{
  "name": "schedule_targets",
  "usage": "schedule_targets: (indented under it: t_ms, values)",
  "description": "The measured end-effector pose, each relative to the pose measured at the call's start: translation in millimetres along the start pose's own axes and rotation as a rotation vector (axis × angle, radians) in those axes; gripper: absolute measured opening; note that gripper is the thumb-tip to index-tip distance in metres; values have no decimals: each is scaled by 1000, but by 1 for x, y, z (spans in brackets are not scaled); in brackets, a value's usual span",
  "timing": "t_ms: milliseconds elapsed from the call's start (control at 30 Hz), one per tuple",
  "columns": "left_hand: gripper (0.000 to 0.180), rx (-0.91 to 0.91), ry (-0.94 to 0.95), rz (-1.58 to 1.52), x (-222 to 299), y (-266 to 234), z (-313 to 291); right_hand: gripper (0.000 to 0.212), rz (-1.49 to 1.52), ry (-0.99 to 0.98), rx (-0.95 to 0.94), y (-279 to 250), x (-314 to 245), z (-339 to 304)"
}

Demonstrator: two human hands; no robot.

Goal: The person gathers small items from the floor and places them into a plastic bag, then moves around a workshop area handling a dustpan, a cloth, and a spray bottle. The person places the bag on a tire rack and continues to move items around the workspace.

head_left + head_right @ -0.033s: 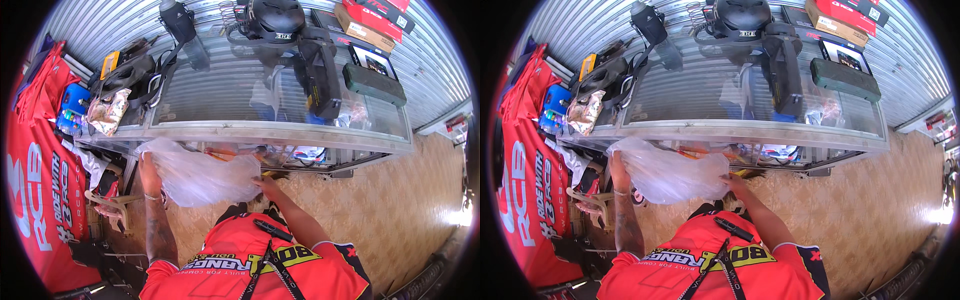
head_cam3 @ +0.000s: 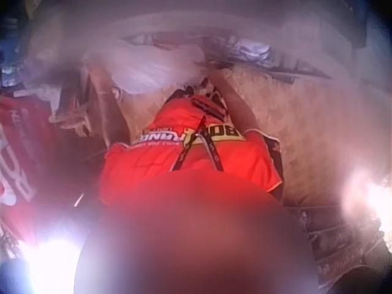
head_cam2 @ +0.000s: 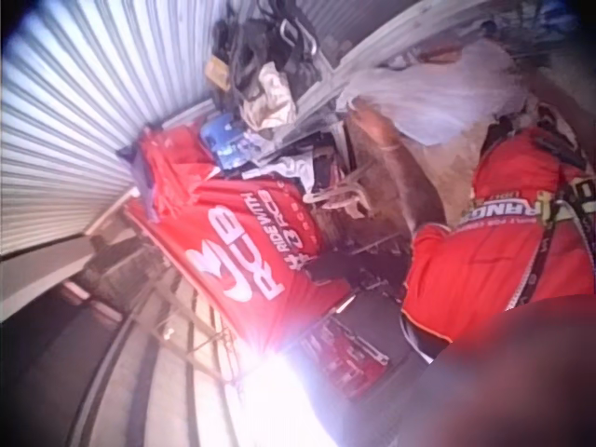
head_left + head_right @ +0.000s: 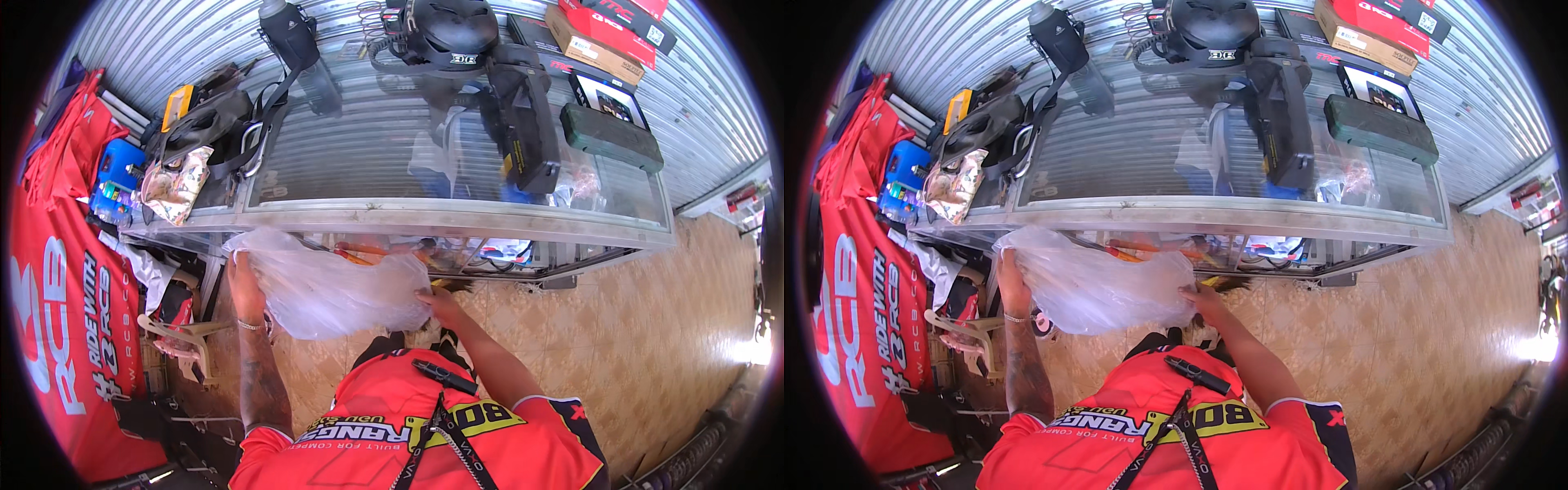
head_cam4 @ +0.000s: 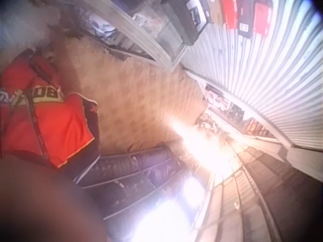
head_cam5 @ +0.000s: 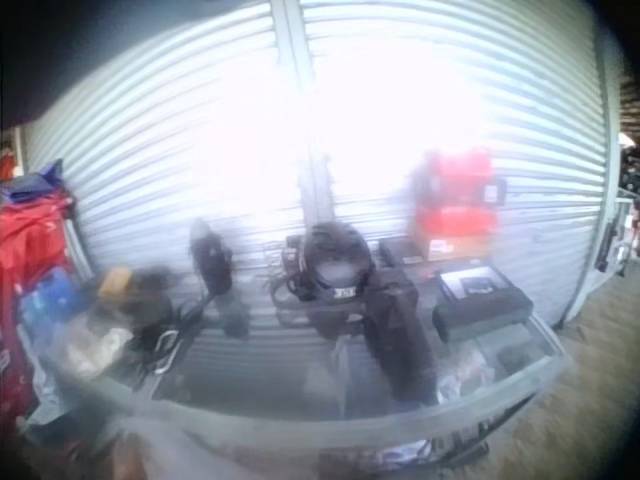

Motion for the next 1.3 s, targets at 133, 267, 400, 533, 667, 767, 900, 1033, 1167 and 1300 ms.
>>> schedule_targets:
  t_ms: [133,267,400,533,667,767,900,1033,1167,1300]
  values:
    - [36,-118,23,77,-19,-11,25,43,-103,-113,124,-47,-16,-32]
    - [32,-253,-11,427,-75,-1,41,35,-357,-92,481,-113,-14,-88]
    - [34,-531,-206,362,-142,37,38,29,-201,-175,772,-141,-17,-161]
    - [44,-634,-121,452,-173,87,22,29,-66,-343,888,-132,-52,-240]
    - [61,-620,131,687,-186,125,-19,27,-7,-450,857,-111,-96,-305]
    - [92,-589,375,919,-192,155,-71,23,72,-552,769,-98,-110,-327]
    - [110,-503,645,1228,-194,204,-165,35,114,-670,648,-99,-107,-357]
    - [93,-720,678,1257,-208,264,-269,53,136,-698,598,-113,-87,-391]
    - [59,-1169,421,1028,-222,345,-372,60,-251,-807,796,-142,-91,-435]
    - [54,-1595,90,972,-240,399,-494,64,-421,-722,776,-159,-77,-496]
Point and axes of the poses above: each hand's wrist, its own z-axis towards the middle knuckle, its own y-axis out of the palm, x = y × z, the point moved 7 cm from there along z, towards the middle knuckle, and after that the axes turned 11 degrees about -y, right-handed, at the moved point
